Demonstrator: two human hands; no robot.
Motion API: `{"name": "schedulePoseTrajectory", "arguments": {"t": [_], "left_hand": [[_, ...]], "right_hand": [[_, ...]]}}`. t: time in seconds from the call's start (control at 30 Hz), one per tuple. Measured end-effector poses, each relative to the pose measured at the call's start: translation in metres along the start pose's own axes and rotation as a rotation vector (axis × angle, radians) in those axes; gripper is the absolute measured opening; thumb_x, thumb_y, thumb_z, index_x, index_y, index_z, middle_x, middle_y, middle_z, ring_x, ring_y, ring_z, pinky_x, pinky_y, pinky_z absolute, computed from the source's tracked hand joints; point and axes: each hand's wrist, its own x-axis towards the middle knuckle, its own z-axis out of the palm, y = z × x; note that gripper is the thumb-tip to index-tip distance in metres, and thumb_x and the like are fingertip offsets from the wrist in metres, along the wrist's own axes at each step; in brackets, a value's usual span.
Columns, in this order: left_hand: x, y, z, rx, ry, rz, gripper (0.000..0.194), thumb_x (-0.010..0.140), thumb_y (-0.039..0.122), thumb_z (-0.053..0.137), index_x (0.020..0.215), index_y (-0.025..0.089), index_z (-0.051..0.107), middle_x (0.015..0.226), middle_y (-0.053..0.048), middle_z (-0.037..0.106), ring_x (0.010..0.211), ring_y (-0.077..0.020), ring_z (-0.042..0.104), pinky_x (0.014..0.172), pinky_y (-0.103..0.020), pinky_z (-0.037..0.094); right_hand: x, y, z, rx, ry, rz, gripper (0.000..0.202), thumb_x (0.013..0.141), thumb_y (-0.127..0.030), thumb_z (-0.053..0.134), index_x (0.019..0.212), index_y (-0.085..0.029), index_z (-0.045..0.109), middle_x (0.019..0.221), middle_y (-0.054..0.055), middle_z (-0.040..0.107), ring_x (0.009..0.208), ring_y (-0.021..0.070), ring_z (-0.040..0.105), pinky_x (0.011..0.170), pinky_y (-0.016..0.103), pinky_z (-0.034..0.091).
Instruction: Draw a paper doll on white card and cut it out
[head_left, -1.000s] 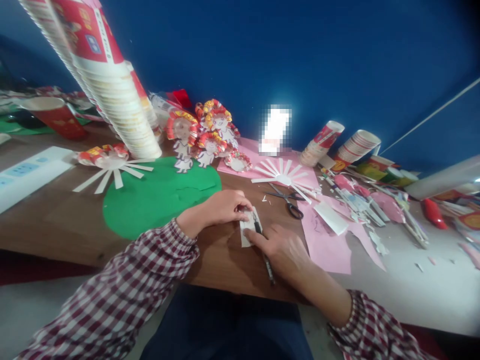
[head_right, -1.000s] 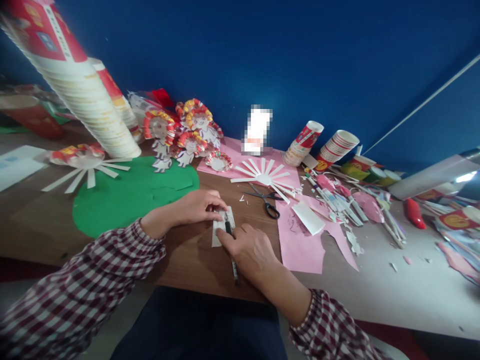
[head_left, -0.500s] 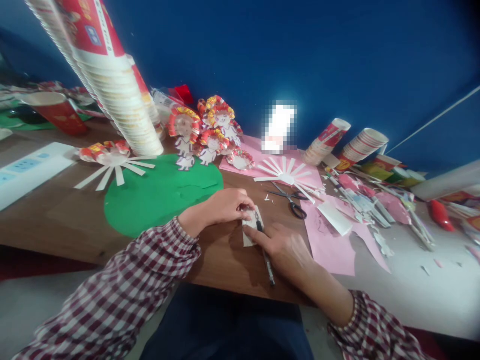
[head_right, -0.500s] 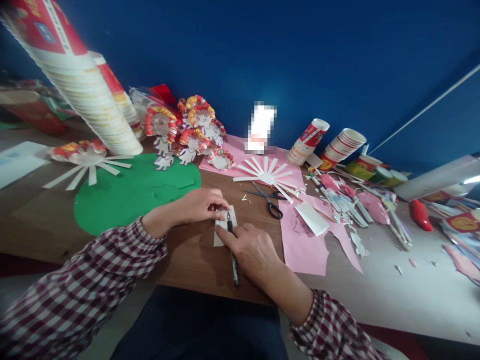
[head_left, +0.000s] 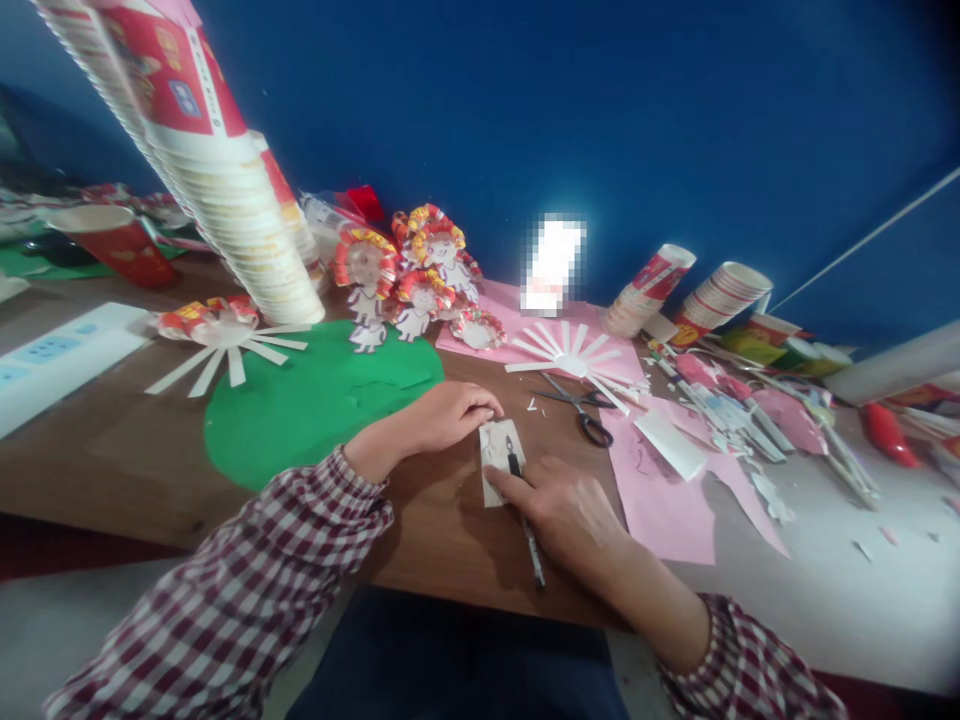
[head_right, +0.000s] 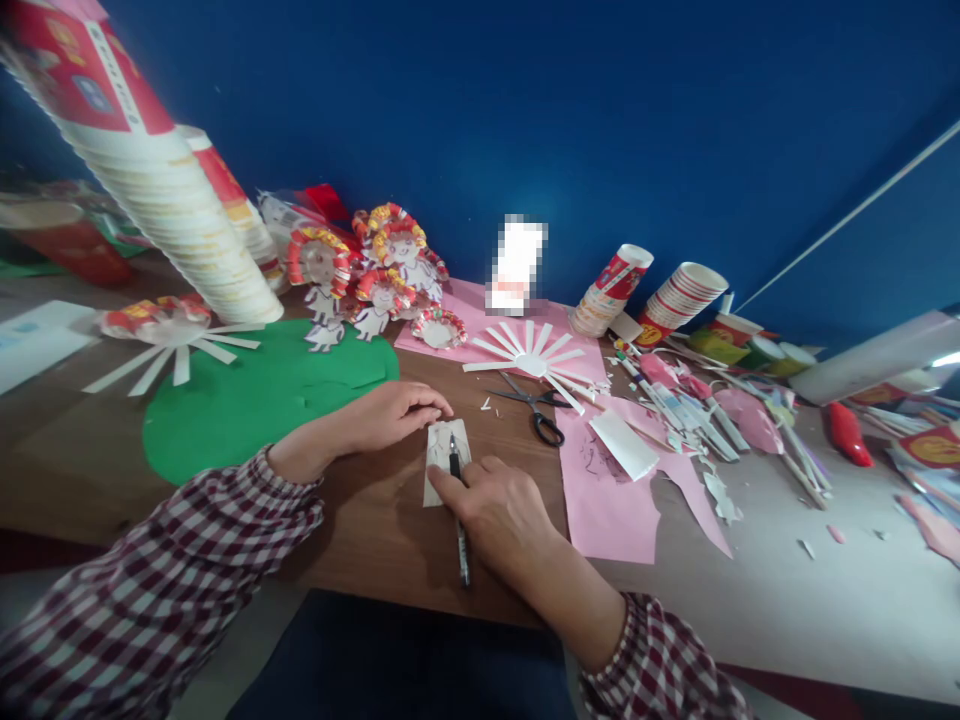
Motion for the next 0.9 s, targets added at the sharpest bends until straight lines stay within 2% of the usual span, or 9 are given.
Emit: {"name": "schedulePoseTrajectory", "arguments": {"t": [0.13, 0.2, 0.27, 0.4, 0.53, 0.9], "left_hand": [[-0.0003, 0.0026, 0.0008, -0.020, 0.019, 0.001, 0.018, 0.084, 0.026, 0.053, 0.092, 0.017, 0.067, 0.089, -0.004, 0.069, 0.080, -0.0144, 0.060, 0.075, -0.026, 0.044], [-0.0010, 0.0029, 0.0015, -0.049, 0.044, 0.014, 0.016, 0.082, 0.025, 0.056, 0.091, 0.018, 0.067, 0.086, -0.003, 0.067, 0.075, -0.0131, 0.059, 0.071, -0.025, 0.044], [-0.0022, 0.0023, 0.0015, -0.073, 0.020, 0.047, 0.015, 0.080, 0.023, 0.059, 0.089, 0.019, 0.069, 0.084, -0.002, 0.064, 0.072, -0.0120, 0.057, 0.067, -0.023, 0.043], [-0.0045, 0.0002, 0.0000, -0.086, -0.098, 0.091, 0.016, 0.080, 0.019, 0.058, 0.086, 0.020, 0.073, 0.083, -0.001, 0.063, 0.075, -0.0114, 0.058, 0.070, -0.022, 0.042], [-0.0049, -0.0010, -0.0004, -0.086, -0.110, 0.094, 0.016, 0.081, 0.021, 0.060, 0.088, 0.020, 0.073, 0.085, -0.002, 0.064, 0.079, -0.0115, 0.059, 0.073, -0.021, 0.042], [-0.0041, -0.0017, 0.0030, -0.018, -0.144, 0.098, 0.016, 0.079, 0.033, 0.066, 0.087, 0.022, 0.075, 0.082, 0.000, 0.062, 0.073, -0.0100, 0.057, 0.065, -0.019, 0.038]], "right_hand": [[0.0004, -0.0003, -0.0021, 0.015, -0.010, 0.005, 0.036, 0.091, -0.019, 0.051, 0.125, -0.031, 0.054, 0.079, 0.005, 0.063, 0.074, 0.0177, 0.054, 0.055, 0.024, 0.034], [0.0003, -0.0003, -0.0028, 0.025, -0.018, 0.008, 0.036, 0.091, -0.019, 0.050, 0.125, -0.031, 0.053, 0.079, 0.005, 0.064, 0.074, 0.0182, 0.055, 0.055, 0.024, 0.035], [0.0001, 0.0000, -0.0029, 0.033, -0.021, 0.005, 0.036, 0.091, -0.018, 0.049, 0.125, -0.030, 0.054, 0.080, 0.005, 0.064, 0.074, 0.0185, 0.055, 0.056, 0.024, 0.035], [-0.0002, 0.0005, -0.0023, 0.022, -0.014, -0.010, 0.036, 0.091, -0.018, 0.051, 0.125, -0.028, 0.054, 0.079, 0.005, 0.064, 0.073, 0.0185, 0.055, 0.054, 0.025, 0.034], [0.0001, 0.0003, -0.0020, 0.003, -0.006, -0.018, 0.035, 0.091, -0.019, 0.052, 0.125, -0.027, 0.054, 0.079, 0.005, 0.064, 0.073, 0.0178, 0.054, 0.053, 0.025, 0.032], [0.0002, -0.0004, -0.0030, -0.003, -0.003, -0.022, 0.035, 0.090, -0.019, 0.053, 0.124, -0.028, 0.054, 0.080, 0.005, 0.064, 0.074, 0.0183, 0.054, 0.054, 0.026, 0.031]]}}
